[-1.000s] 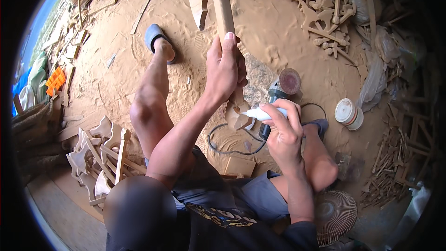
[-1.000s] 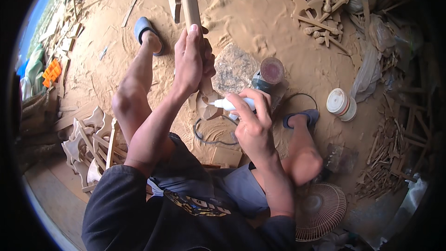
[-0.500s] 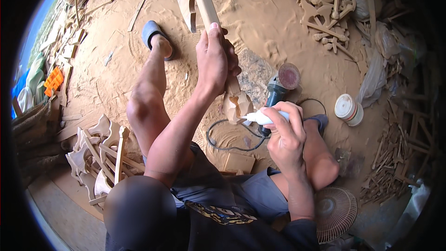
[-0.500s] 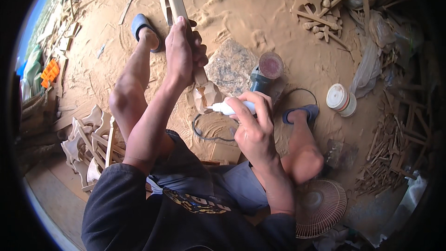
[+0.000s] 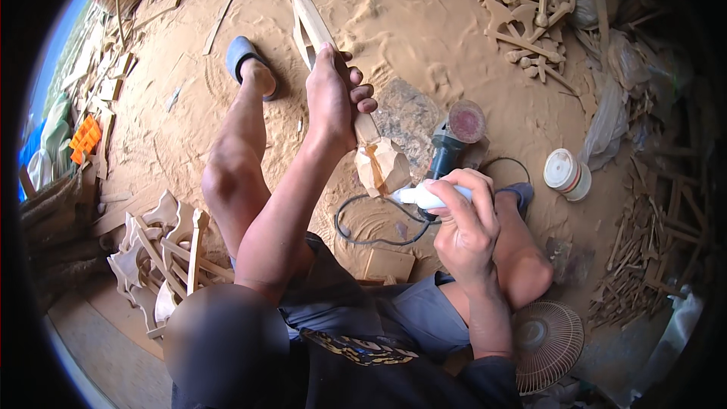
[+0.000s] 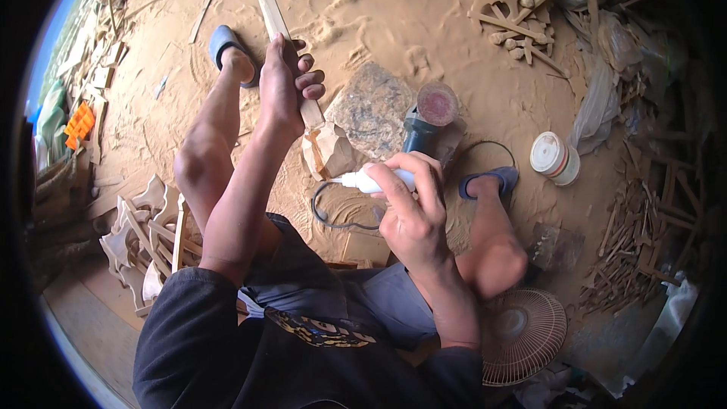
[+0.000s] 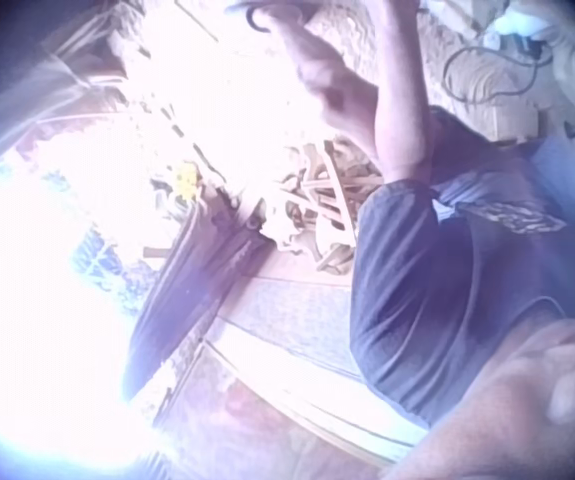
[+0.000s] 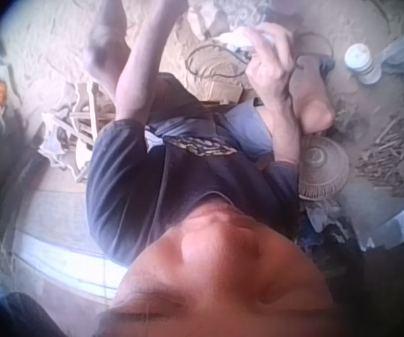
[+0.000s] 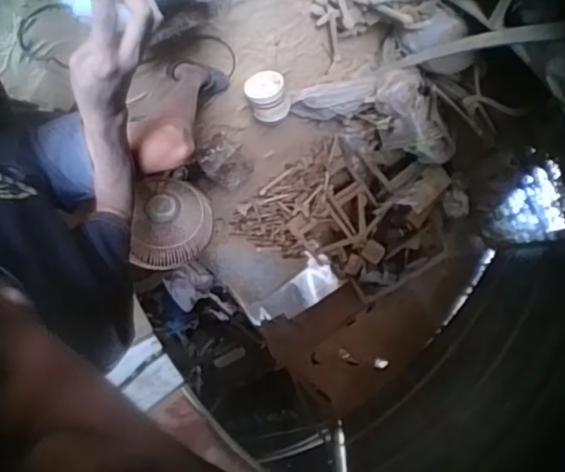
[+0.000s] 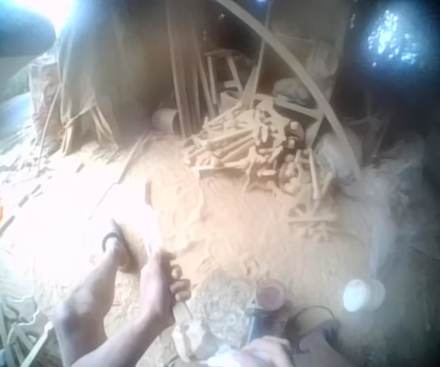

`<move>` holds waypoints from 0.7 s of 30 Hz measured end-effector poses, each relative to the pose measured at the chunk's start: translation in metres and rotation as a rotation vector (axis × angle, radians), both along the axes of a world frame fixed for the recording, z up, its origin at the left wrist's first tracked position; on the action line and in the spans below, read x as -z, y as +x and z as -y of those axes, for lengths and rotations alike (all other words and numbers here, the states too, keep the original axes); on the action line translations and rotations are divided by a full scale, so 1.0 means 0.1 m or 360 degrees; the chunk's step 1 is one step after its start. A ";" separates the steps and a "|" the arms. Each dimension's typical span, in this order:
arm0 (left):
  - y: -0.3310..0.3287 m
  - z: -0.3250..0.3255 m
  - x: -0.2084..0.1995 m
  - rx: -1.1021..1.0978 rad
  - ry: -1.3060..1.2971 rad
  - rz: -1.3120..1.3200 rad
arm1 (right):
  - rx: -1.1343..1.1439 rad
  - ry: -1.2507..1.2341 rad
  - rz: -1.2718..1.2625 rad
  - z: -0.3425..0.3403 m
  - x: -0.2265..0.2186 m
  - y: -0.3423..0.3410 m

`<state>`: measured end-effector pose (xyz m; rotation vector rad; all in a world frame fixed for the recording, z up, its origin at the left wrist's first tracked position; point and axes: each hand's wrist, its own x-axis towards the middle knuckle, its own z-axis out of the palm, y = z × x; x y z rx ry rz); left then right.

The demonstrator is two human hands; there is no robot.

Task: The person sands the surface and edges of a wooden axe shape and a separate wooden handle piece using a handheld power sander, then applies a liquid from a small bottle to the handle.

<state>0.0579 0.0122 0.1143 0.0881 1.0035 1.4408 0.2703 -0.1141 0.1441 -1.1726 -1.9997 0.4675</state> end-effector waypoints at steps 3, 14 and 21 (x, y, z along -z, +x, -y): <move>0.01 -0.01 0.03 0.0000 0.0014 0.0032 | 0.0009 -0.0048 -0.0107 -0.01 0.01 0.03; 0.16 0.13 -0.17 0.0277 0.0237 -0.0304 | 0.0156 -0.0263 -0.0353 -0.19 0.07 0.04; 0.19 0.16 -0.19 0.0285 0.0269 -0.0364 | 0.0128 -0.0285 -0.0271 -0.19 0.14 0.02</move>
